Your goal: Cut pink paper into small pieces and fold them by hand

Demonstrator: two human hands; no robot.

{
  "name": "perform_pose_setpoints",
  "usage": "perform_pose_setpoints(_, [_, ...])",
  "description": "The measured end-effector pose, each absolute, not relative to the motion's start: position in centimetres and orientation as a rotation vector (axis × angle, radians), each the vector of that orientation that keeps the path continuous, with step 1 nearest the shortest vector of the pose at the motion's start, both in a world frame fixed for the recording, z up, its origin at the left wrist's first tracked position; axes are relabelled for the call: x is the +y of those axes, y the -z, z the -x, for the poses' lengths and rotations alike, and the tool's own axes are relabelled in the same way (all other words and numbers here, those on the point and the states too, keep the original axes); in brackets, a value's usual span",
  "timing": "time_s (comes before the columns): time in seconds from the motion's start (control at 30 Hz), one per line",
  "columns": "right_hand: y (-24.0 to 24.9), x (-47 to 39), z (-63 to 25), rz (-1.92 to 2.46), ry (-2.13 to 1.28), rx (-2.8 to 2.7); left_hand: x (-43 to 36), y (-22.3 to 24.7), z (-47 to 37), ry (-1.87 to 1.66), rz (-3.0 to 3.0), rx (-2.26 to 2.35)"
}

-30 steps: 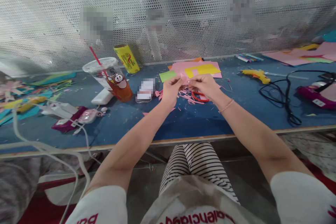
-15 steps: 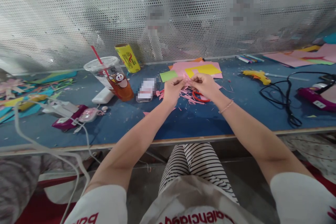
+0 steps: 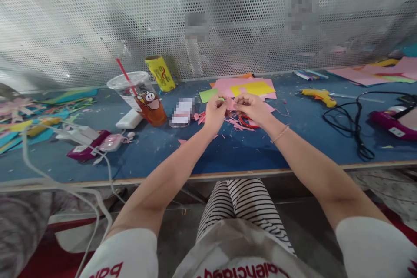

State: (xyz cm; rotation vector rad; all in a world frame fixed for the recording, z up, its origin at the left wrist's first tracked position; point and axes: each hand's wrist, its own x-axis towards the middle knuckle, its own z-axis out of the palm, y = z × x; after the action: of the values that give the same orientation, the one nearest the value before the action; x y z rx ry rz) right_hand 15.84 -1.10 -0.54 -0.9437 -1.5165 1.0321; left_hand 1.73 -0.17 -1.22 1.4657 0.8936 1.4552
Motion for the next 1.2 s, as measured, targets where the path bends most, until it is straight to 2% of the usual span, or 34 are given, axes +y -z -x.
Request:
perform_pose_setpoints(0.3, [1.2,-0.6,-15.9,0.898,-1.005,-1.542,-0.8,0.6,-1.7,-1.403,-1.560,0.962])
perform_pose_setpoints(0.57, [1.0,-0.6,-16.4,0.947,-0.562,-1.699,0.0,1.0,-1.5,-1.406,-1.300,0.807])
perform_pose_setpoints(0.77, [0.6,-0.6,-16.8,0.978,-0.381,-1.783,0.4,0.9,-1.1,-1.074,-1.078,0.763])
perform_pose_setpoints(0.83, [0.5,-0.4,-17.1,1.005,-0.321,-1.786,0.4,0.8,-1.1,-1.075,-1.114,0.733])
perform_pose_setpoints(0.97, [1.4,0.2,-18.2,1.264,-0.228,-1.818,0.7,0.8,-0.9,-1.266,-1.186,0.810])
perform_pose_setpoints(1.1, [3.0,0.9,-19.0,1.751,-0.179,-2.133,1.1,1.0,-0.9,-1.388,-1.283,0.899])
perform_pose_setpoints(1.2, [3.7,1.4,-19.0,1.895,-0.216,-2.234,1.0,1.0,-1.0,-1.423,-1.327,0.913])
